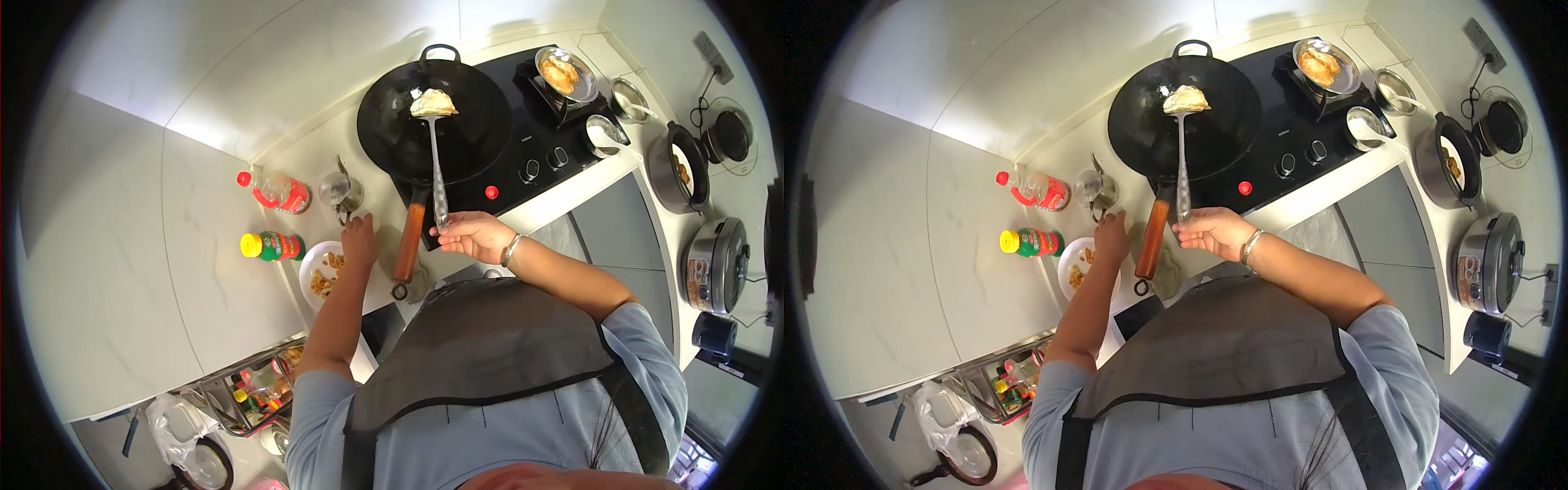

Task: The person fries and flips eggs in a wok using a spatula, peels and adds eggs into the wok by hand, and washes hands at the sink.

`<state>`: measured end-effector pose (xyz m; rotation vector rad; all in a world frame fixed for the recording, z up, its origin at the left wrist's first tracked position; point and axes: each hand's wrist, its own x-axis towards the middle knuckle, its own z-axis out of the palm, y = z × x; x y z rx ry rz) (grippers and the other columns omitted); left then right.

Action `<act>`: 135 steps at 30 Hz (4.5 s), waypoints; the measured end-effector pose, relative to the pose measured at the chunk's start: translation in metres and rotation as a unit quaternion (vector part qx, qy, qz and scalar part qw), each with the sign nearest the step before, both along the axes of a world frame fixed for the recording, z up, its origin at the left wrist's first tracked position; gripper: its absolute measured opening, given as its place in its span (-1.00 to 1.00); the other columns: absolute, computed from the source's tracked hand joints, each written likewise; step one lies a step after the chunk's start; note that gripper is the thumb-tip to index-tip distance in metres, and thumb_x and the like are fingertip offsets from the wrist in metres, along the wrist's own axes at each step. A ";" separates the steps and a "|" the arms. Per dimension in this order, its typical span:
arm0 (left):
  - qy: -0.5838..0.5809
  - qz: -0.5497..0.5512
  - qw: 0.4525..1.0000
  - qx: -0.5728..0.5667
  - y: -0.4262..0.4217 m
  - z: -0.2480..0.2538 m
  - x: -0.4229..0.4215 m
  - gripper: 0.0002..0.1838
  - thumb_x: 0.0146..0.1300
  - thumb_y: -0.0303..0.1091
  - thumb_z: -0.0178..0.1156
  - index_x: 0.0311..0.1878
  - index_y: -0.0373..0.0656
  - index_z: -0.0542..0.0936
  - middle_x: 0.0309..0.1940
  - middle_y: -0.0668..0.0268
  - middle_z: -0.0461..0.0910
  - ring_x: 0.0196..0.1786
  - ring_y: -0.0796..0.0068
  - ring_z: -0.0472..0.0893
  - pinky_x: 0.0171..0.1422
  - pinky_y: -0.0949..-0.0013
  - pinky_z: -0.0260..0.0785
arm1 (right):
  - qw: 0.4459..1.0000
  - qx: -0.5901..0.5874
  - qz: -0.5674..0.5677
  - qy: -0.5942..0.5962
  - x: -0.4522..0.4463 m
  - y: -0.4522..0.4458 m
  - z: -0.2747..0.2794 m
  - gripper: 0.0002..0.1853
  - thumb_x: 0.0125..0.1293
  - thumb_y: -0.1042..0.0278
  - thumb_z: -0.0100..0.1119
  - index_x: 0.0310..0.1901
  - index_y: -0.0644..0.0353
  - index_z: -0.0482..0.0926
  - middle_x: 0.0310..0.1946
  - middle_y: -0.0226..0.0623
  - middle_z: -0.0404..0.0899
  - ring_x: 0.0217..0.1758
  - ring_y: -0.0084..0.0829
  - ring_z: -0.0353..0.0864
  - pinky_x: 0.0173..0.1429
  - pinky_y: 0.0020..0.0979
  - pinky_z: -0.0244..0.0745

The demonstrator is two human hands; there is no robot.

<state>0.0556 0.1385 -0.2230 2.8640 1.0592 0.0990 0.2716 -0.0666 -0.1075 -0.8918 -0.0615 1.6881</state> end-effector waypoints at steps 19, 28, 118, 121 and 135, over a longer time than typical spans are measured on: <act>-0.105 -0.100 0.936 -0.322 -0.140 0.040 0.034 -0.46 0.00 -0.25 0.41 0.06 -0.15 0.46 -0.01 0.13 0.49 -0.06 0.16 0.56 -0.06 0.22 0.44 | 0.918 -0.001 0.113 -0.379 -0.013 -0.062 -0.087 -0.32 0.22 0.11 0.33 0.32 0.16 0.32 0.06 -0.12 0.49 -0.21 -0.48 0.58 -0.21 -0.47 0.54; -0.170 -0.134 0.885 -0.412 -0.174 0.073 0.085 -0.23 -0.02 -0.43 0.44 0.31 -0.10 0.34 0.04 0.20 0.43 -0.21 0.44 0.46 -0.13 0.41 0.41 | 0.994 -0.002 -0.091 -0.052 0.030 -0.111 -0.080 -0.45 0.33 0.35 0.21 0.30 0.28 0.32 -0.02 -0.25 0.57 -0.04 -0.46 0.62 0.00 -0.43 0.60; -0.183 -0.319 0.913 -0.176 0.055 0.135 0.251 -0.55 0.15 -0.33 0.29 0.12 -0.25 0.52 -0.05 0.04 0.58 0.04 0.01 0.55 0.11 0.15 0.40 | 0.907 0.026 0.137 -0.397 0.178 0.154 -0.003 -0.72 0.38 0.33 -0.15 -0.24 0.36 0.53 -0.45 -0.26 0.51 -0.47 -0.46 0.49 -0.35 -0.43 0.50; -0.194 -0.338 0.903 -0.181 0.057 0.133 0.253 -0.55 0.16 -0.35 0.28 0.12 -0.28 0.51 -0.09 0.01 0.59 0.00 -0.01 0.55 0.09 0.15 0.40 | 0.903 0.025 0.142 -0.404 0.180 0.157 -0.008 -0.71 0.38 0.33 -0.16 -0.28 0.35 0.53 -0.46 -0.27 0.50 -0.47 -0.46 0.48 -0.36 -0.44 0.50; -0.200 -0.337 0.907 -0.157 0.058 0.133 0.254 -0.54 0.16 -0.31 0.29 0.10 -0.33 0.51 -0.05 0.02 0.59 0.02 -0.01 0.55 0.10 0.15 0.40 | 0.894 0.022 0.144 -0.423 0.181 0.161 -0.010 -0.76 0.33 0.34 -0.10 -0.34 0.32 0.52 -0.46 -0.30 0.49 -0.47 -0.47 0.47 -0.35 -0.46 0.47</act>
